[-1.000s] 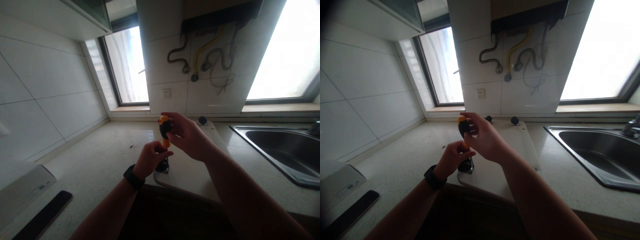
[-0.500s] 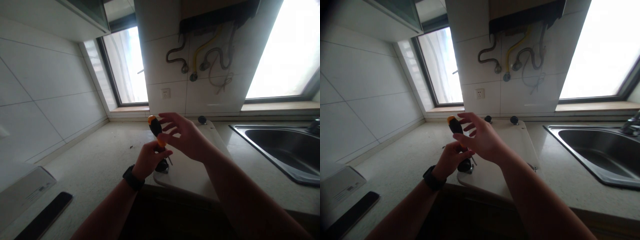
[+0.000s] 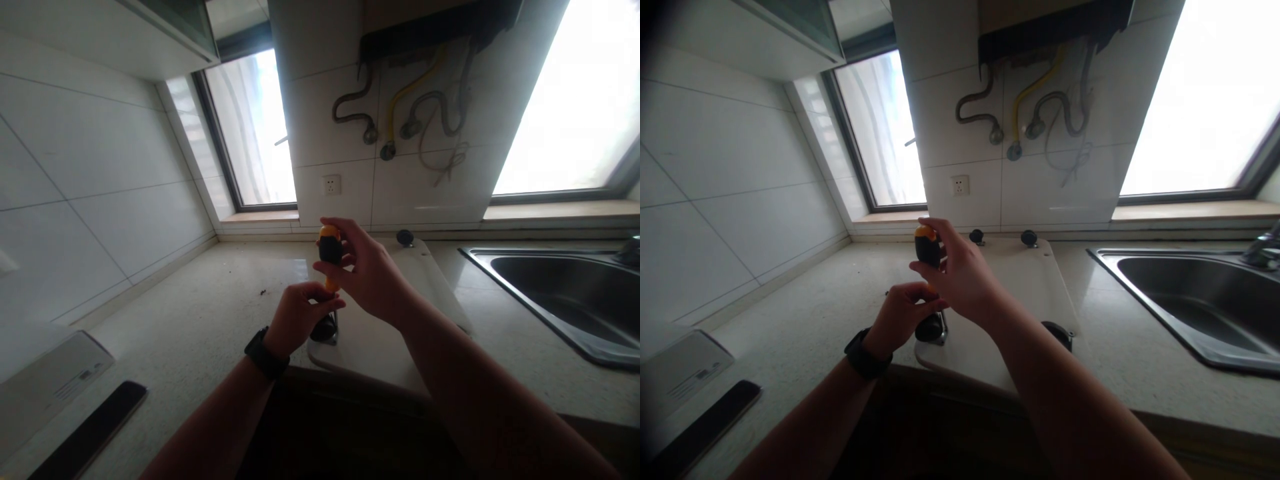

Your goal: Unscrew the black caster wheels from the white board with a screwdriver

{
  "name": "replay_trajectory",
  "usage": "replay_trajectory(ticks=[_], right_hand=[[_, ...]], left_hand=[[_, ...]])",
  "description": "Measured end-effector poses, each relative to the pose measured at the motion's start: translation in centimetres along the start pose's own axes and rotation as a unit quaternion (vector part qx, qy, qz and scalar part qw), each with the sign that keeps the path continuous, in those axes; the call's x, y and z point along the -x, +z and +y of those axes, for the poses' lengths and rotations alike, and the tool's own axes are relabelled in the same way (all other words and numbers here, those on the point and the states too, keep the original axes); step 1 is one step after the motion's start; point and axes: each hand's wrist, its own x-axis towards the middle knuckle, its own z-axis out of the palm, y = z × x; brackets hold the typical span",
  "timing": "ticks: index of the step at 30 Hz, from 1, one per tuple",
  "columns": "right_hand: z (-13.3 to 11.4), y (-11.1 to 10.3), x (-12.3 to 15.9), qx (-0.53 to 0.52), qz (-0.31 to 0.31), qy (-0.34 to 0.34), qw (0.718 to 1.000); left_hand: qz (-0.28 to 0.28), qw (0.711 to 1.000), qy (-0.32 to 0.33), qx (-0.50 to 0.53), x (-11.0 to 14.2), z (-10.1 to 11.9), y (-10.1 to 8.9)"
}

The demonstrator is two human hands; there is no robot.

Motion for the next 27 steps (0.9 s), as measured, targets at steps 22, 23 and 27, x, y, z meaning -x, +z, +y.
replay_trajectory(ticks=[22, 23, 27], right_hand=[[0.25, 0.17, -0.05, -0.006, 0.028, 0.034, 0.999], [0.22, 0.14, -0.05, -0.007, 0.028, 0.035, 0.999], [0.09, -0.02, -0.06, -0.011, 0.027, 0.039, 0.999]], left_hand=[[-0.011, 1.0, -0.005, -0.012, -0.32, -0.45, 0.22], [-0.011, 1.0, -0.006, -0.011, -0.29, -0.39, 0.22], [-0.008, 1.0, -0.007, -0.013, -0.2, -0.21, 0.22]])
